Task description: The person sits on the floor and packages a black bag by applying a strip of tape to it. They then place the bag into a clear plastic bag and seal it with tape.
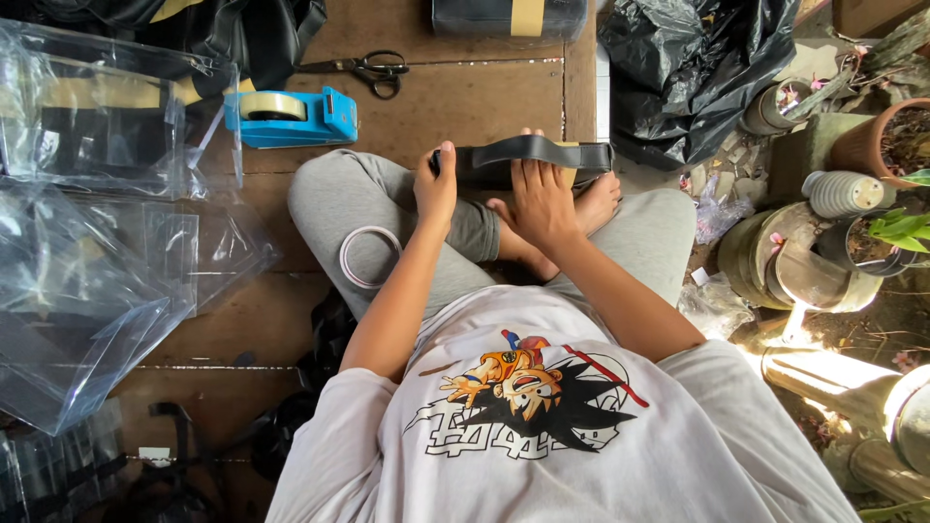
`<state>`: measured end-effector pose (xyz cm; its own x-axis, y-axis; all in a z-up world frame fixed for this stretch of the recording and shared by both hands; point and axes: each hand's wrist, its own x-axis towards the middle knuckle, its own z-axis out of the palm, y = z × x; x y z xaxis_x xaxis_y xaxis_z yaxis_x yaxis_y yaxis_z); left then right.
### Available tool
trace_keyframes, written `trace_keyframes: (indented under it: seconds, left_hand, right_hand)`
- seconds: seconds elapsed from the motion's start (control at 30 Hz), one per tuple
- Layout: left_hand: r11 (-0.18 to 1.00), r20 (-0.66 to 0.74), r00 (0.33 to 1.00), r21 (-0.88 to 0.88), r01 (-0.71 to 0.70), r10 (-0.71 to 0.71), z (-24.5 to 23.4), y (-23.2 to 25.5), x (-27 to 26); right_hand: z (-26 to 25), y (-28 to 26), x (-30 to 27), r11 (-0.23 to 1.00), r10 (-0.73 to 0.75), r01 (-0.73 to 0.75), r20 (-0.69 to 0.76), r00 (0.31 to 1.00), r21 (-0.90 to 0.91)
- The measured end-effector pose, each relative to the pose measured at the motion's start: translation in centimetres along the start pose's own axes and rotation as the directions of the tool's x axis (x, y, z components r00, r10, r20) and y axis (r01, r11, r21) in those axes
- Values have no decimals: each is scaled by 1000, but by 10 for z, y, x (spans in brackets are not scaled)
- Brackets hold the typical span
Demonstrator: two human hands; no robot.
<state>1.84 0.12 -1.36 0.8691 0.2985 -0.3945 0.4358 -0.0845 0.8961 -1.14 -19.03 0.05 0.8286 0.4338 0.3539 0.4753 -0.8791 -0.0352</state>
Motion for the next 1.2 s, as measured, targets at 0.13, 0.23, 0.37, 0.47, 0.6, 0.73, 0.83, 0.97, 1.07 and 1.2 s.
trace_keyframes:
  seconds: [0.13,0.23,0.37,0.47,0.6,0.73,0.83,0.97,1.07,1.2]
  left_hand:
    - [1000,40,999,-29,-7,8,3,5,-6]
    - [992,101,994,-126,-15,28,5,-3,-12]
    - [945,164,944,-215,-248,285,6,0,-37]
    - [950,173,934,-71,-305,313,7,-10,-35]
    - [963,57,967,102,-251,247,17,9,-38]
    - [912,-89,924,218,-347,372,34,-4,-22]
    - [897,-159,899,249,-364,409,37,2,-13]
    - [921,-209,906,215,-326,369,37,3,-3]
    - [943,-293,897,90,-319,332,52,0,-5]
    - [937,-377,866,17,-350,330,58,2,0]
  right_hand:
    - [-24,-4,8,999,3,-5,-35,999,-47]
    - [-7,0,0,996,-15,12,-35,999,-93]
    - [26,10,0,992,0,-3,-31,1000,-124]
    - [-18,-3,11,997,-11,7,-54,999,-72]
    - [-23,-9,5,996,-73,67,-103,992,-54]
    - [34,6,-4,993,-102,92,-145,984,-76]
    - [43,12,-1,979,-188,173,-139,972,-110]
    - [8,20,11,946,188,-182,6,982,270]
    - [-6,21,14,909,271,-280,72,960,308]
    - [-6,35,18,796,306,-318,110,946,515]
